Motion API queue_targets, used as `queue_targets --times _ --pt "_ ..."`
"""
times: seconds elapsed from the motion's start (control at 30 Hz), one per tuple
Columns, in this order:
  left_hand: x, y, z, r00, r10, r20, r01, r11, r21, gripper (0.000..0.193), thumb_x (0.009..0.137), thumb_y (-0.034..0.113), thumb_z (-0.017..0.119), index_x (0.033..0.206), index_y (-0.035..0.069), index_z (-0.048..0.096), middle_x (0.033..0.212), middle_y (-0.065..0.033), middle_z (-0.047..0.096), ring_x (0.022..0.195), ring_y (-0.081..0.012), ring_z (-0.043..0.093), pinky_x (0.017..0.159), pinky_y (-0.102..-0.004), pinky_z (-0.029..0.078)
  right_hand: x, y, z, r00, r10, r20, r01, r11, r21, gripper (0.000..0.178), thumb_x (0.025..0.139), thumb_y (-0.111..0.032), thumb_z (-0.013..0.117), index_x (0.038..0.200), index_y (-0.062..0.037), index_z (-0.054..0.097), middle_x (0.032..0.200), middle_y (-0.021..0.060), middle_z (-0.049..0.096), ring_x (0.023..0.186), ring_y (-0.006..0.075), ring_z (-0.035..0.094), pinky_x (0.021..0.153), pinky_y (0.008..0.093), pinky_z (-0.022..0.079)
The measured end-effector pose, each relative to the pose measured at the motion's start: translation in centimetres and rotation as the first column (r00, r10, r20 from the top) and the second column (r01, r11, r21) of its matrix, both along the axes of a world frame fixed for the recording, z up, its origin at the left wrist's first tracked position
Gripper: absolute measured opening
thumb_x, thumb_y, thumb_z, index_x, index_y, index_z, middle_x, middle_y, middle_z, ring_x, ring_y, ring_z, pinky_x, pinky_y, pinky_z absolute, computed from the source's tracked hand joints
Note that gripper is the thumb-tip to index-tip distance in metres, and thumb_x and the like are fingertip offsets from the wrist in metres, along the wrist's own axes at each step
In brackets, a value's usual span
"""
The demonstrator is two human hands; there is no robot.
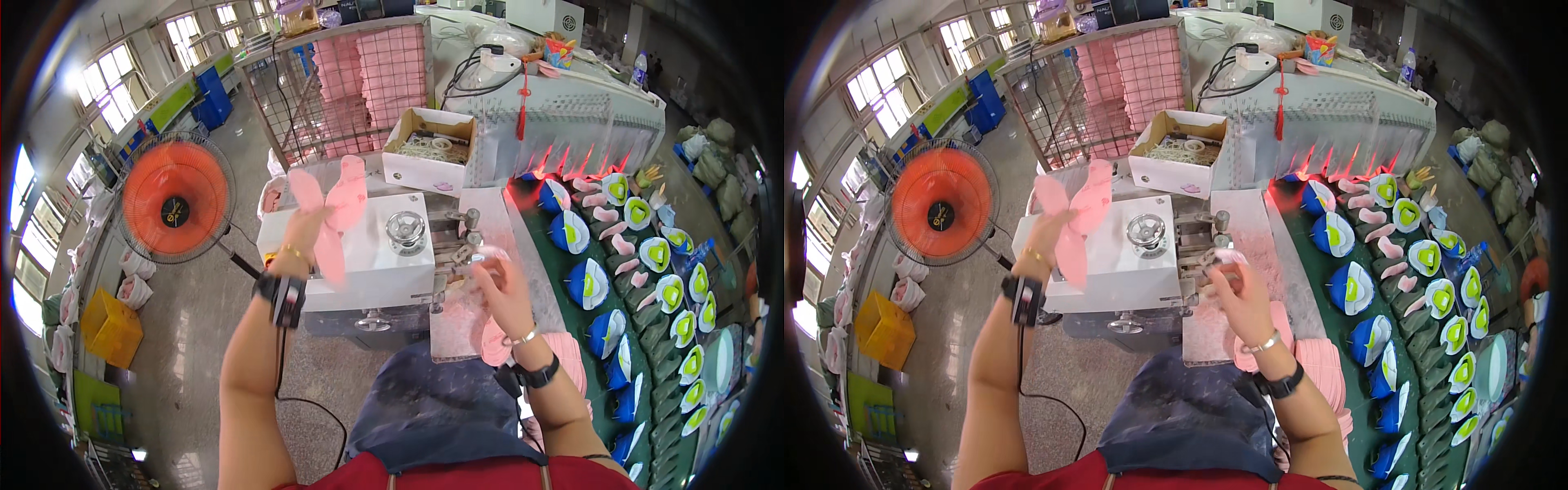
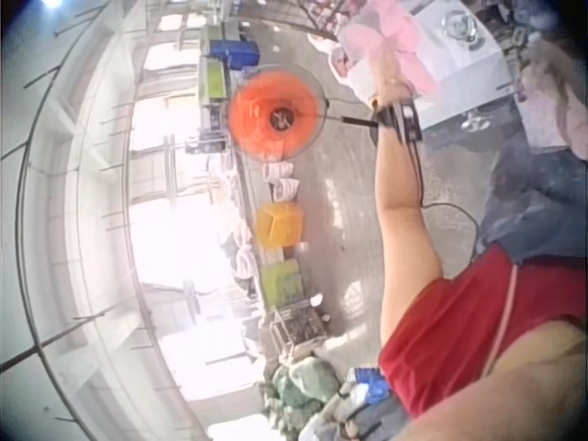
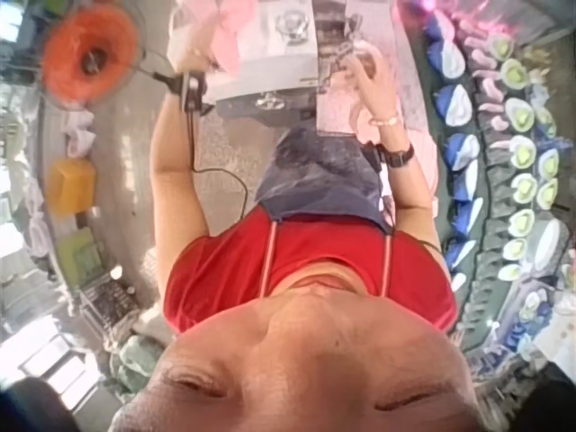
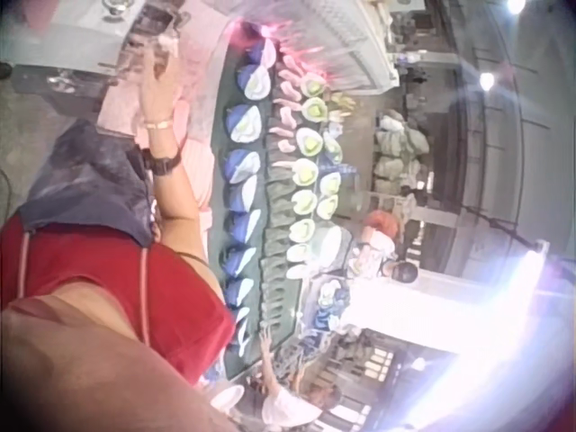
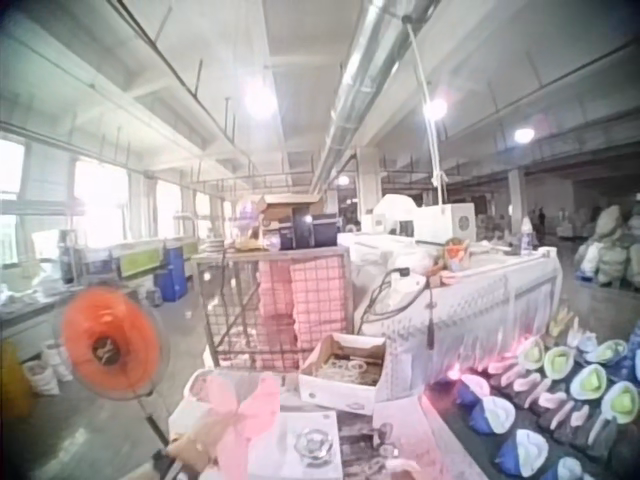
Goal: Applying adhesive to shoe soles using an industrial gluing machine in a factory setting.
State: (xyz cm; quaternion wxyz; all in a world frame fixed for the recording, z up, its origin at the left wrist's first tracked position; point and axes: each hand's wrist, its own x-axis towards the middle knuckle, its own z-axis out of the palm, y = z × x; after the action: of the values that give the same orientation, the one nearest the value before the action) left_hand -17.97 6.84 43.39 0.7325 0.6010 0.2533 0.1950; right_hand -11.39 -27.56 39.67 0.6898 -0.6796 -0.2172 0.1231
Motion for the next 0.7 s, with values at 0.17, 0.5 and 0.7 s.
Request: queue_targets --times 0.17,0.5,0.7 --pt "6.3 4.1 -1.0 0.943 -0.238 -0.232 0.24 0.971 -0.02 0.032 0.088 0.024 0.06 0.107 -0.002 0.058 0.096 -0.0124 0.063 0.077 -0.0244 0.065 0.058 -0.0361 0.052 -0.5 -7.6 -4.3 0.988 -0.093 -0.12 0.087 0.995 -0.054 0.029 0.089 -0.014 0.061 0.114 0.0003 0.054 0.093 0.0064 0.065 0.069 0.011 0.063 0.049 0.0197 0.045" --pt "-3.9 -6.5 1.9 0.932 -0.359 0.05 0.362 0.931 -0.05 0.067 0.09 0.063 0.041 0.111 0.001 0.052 0.084 -0.0093 0.058 0.07 -0.0207 0.061 0.063 -0.0345 0.054 -2.5 -14.4 -10.9 0.912 -0.285 -0.294 0.236 0.953 -0.19 0.024 0.089 -0.013 0.059 0.108 0.0015 0.057 0.086 0.0075 0.066 0.064 0.0117 0.063 0.049 0.019 0.046" --pt "-7.8 -21.2 -8.0 0.703 -0.705 -0.09 0.571 0.635 -0.519 0.063 0.095 0.052 0.038 0.121 -0.004 0.049 0.088 -0.0187 0.063 0.076 -0.0305 0.065 0.07 -0.0419 0.056 -6.6 -10.4 -12.3 0.96 -0.027 -0.28 -0.048 0.965 -0.257 0.026 0.09 -0.02 0.061 0.106 -0.0001 0.062 0.09 0.0099 0.062 0.075 0.0144 0.062 0.059 0.0249 0.048"
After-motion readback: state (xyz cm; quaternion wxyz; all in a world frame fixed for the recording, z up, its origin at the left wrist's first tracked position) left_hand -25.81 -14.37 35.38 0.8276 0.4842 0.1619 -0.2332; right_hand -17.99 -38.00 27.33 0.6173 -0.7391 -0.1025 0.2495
